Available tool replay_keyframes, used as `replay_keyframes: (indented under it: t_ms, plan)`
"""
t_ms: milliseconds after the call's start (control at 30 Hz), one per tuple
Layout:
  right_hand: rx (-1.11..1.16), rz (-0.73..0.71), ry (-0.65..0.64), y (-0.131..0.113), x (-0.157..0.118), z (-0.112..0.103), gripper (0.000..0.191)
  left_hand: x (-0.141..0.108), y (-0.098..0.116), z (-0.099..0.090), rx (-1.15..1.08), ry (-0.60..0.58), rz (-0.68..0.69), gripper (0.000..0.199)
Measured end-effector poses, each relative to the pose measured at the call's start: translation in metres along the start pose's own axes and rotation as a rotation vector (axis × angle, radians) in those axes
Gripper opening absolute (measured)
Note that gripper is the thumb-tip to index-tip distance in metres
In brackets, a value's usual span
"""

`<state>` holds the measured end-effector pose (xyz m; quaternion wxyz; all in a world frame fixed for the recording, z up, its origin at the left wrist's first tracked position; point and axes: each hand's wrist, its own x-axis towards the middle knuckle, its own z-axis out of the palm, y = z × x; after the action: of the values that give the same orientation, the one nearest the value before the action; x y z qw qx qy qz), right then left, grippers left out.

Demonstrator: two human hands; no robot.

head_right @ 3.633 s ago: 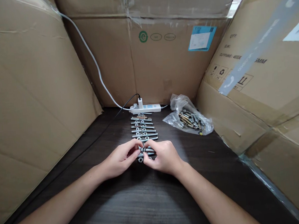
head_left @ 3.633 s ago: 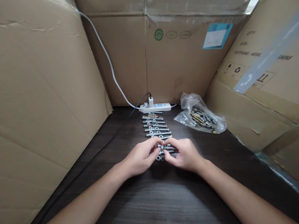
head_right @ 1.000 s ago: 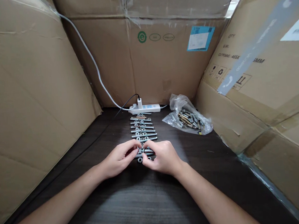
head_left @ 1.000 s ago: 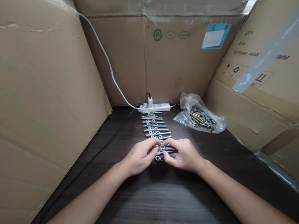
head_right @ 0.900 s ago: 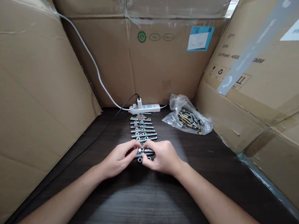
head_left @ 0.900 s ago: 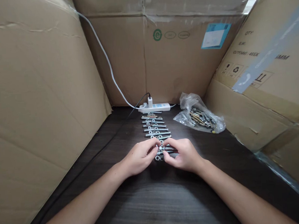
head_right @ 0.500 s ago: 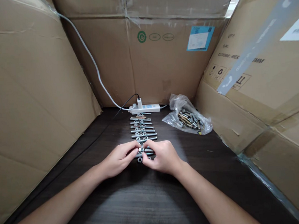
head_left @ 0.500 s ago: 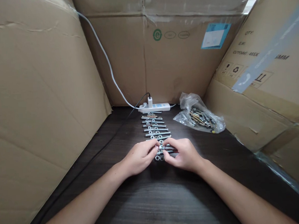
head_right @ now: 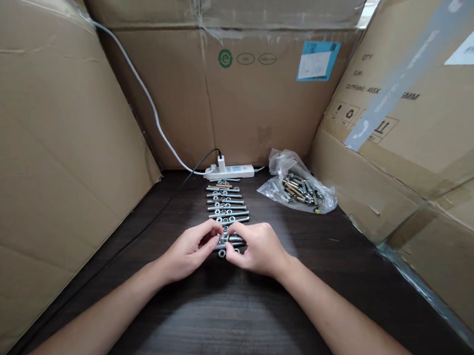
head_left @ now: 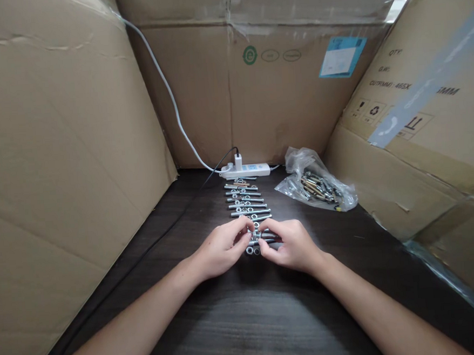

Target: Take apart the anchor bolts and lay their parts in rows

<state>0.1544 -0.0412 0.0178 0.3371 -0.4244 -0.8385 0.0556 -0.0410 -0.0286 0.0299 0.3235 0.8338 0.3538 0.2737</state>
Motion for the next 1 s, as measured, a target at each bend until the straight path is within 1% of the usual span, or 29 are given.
replay_keyframes:
  t_ms: [367,567,800,1000]
  plan:
    - [0.002,-0.006,-0.005,-0.0001,-0.0005,0.0002,0.015,0.0003,0.0002,0.0000,0.012,-0.026,-0.018,0.016]
    - [-0.004,-0.010,-0.003,-0.0009,0.0005,-0.0011,0.014,0.0015,-0.0007,-0.0018,0.070,-0.064,0.011,0.021]
    - [-0.009,-0.009,0.007,-0.0001,0.0003,-0.0007,0.014,0.0008,0.0004,0.0004,0.020,0.009,-0.014,0.013]
    - [0.001,-0.012,0.001,-0.0007,0.0002,-0.0008,0.015,0.0008,0.0017,-0.0001,0.022,0.007,0.007,0.015]
